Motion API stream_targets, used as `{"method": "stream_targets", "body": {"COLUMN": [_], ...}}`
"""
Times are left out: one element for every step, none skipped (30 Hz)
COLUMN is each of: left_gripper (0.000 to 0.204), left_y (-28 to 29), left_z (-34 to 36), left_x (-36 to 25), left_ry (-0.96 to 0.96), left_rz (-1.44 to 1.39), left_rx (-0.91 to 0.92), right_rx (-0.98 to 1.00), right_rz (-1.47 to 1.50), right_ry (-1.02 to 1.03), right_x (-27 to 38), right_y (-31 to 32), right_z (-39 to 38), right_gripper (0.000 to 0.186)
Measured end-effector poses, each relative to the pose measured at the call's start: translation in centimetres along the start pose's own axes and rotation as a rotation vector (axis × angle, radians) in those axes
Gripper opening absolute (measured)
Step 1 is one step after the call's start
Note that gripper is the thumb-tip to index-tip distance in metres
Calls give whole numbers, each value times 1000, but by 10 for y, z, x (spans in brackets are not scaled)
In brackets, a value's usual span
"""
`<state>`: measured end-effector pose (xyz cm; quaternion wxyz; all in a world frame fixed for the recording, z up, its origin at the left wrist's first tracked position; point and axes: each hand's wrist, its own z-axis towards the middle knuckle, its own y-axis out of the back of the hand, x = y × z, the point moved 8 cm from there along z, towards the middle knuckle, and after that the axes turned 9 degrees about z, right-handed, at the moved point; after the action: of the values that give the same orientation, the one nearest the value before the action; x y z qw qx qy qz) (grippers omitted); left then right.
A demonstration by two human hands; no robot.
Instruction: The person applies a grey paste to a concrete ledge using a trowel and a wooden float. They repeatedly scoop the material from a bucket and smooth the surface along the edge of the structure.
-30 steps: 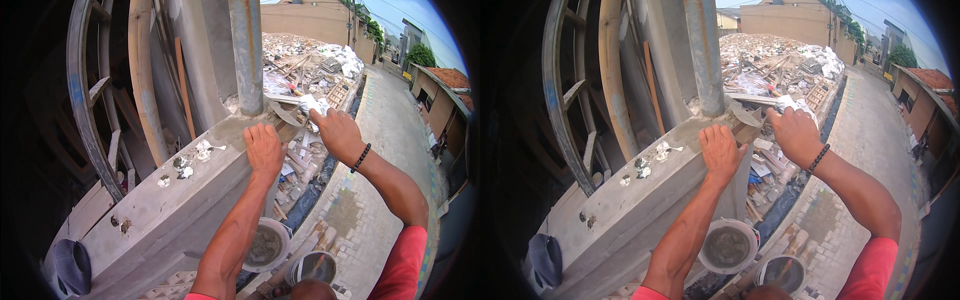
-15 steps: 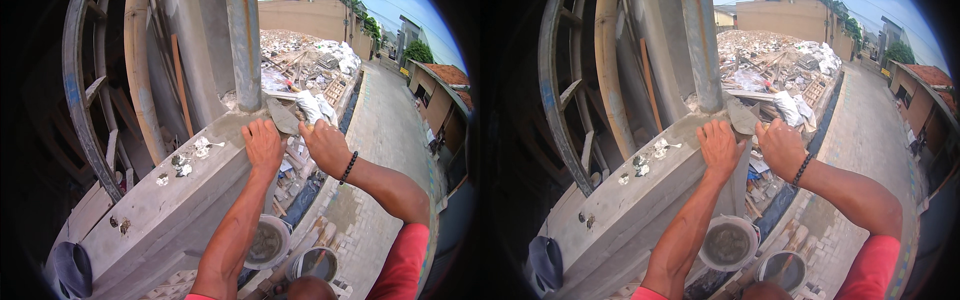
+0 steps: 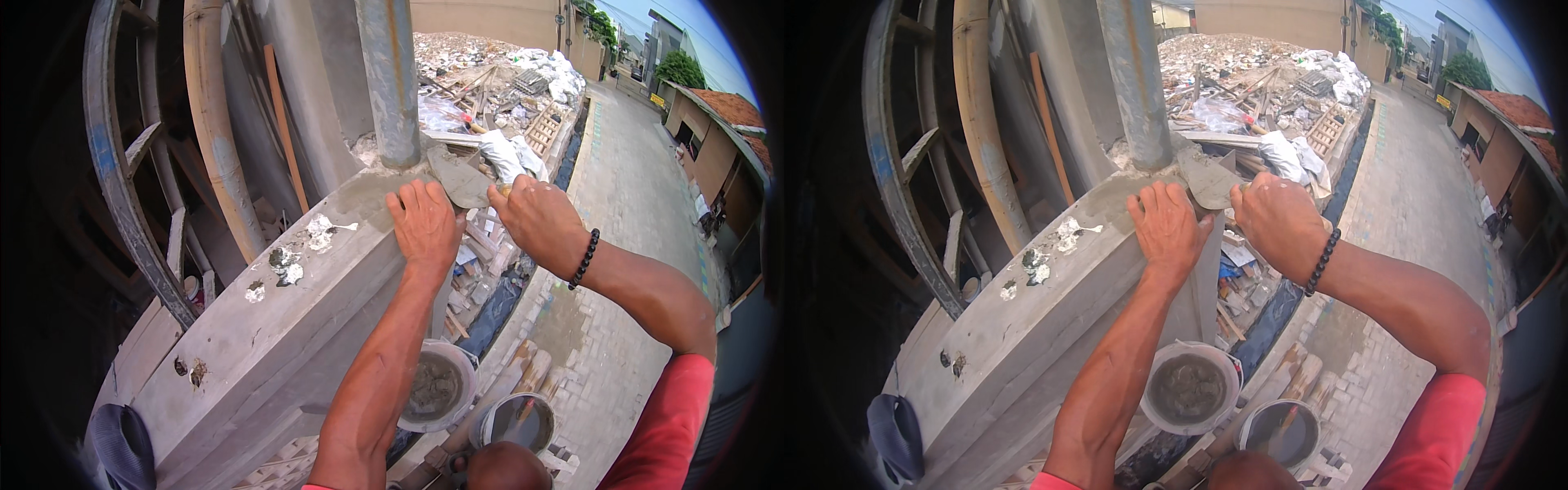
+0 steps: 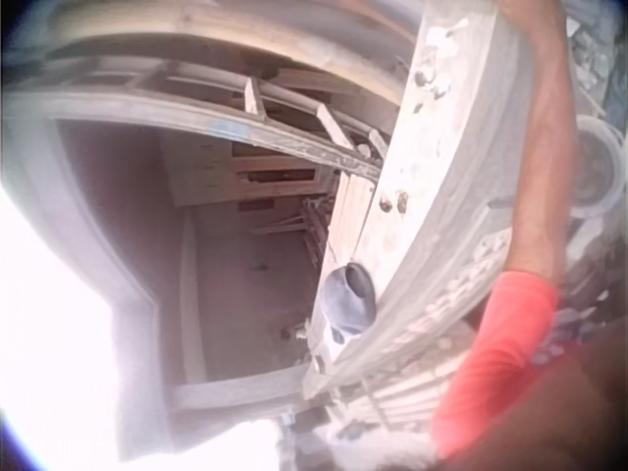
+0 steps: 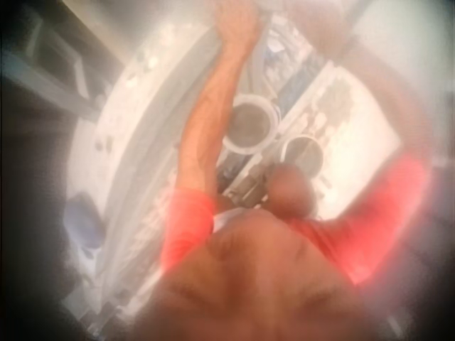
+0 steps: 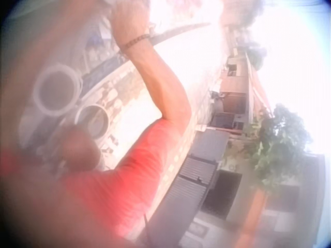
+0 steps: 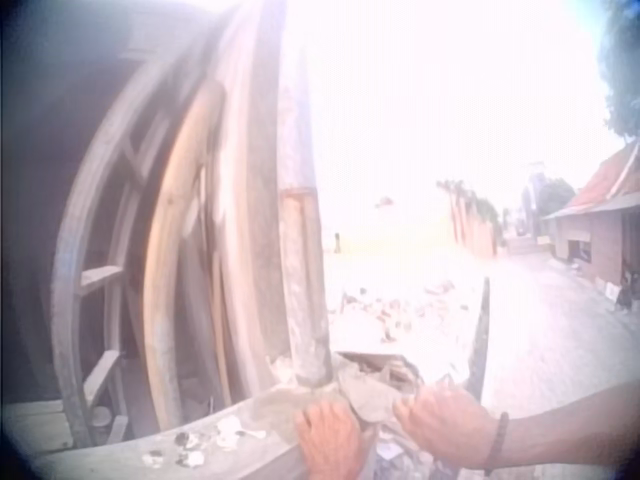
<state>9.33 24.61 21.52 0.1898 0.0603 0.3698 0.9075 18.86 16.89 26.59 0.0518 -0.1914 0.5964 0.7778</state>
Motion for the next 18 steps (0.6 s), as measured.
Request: {"method": "stream_targets", "body": {"left_gripper": [58, 58, 58, 58, 58, 58, 58, 58, 58, 58, 58, 58, 58, 58, 58, 58, 58, 59], "left_y": [0, 0, 0, 0, 1, 1, 3, 2, 0, 1, 1, 1, 0, 1, 1, 1, 0, 0], "left_z": [1, 1, 1, 1, 1, 1, 1, 1, 0, 1, 0, -1, -1, -1, -1, -1, 0, 0], "left_x": [-1, -1, -2, -3, -4, -5, -4, -3, -3, -6, -2, 1, 0, 0, 2, -2, -3, -4], "left_ry": [1, 0, -1, -2, -6, -10, -12, -8, -3, -5, -5, -4, -4, -5, -4, -9, -7, -5], "left_rz": [-4, -5, -5, -8, -12, -19, -14, -11, -8, -17, -1, 15, 18, 14, 13, 0, -9, -17], "left_rx": [-1, -5, -8, -13, -31, -49, -65, -42, -20, -3, 1, 6, 12, 10, 9, 7, 14, 21], "right_rx": [-13, -26, -19, -12, -4, 4, 7, 11, 39, 67, 86, 44, 10, -25, -44, -58, -74, -88], "right_rz": [-5, -9, -21, -35, -50, -30, -4, 22, 46, 60, 88, 102, 108, 115, 133, 144, 158, 151], "right_ry": [7, 15, 24, 32, 40, 21, 10, -3, -29, -66, -85, -115, -152, -188, -195, -213, -229, -206], "right_x": [-1, -1, -1, -1, -2, -5, -8, -11, -16, -23, -26, -32, -43, -52, -60, -74, -83, -83], "right_y": [0, 0, 0, 2, 4, 5, 5, 5, 8, 17, 21, 25, 30, 33, 31, 28, 26, 28], "right_z": [-2, -5, -7, -11, -15, -19, -20, -23, -29, -41, -45, -47, -53, -55, -49, -41, -33, -27], "right_gripper": [31, 31, 32, 32, 32, 33, 33, 34, 36, 38, 41, 42, 43, 44, 43, 42, 41, 30]}}
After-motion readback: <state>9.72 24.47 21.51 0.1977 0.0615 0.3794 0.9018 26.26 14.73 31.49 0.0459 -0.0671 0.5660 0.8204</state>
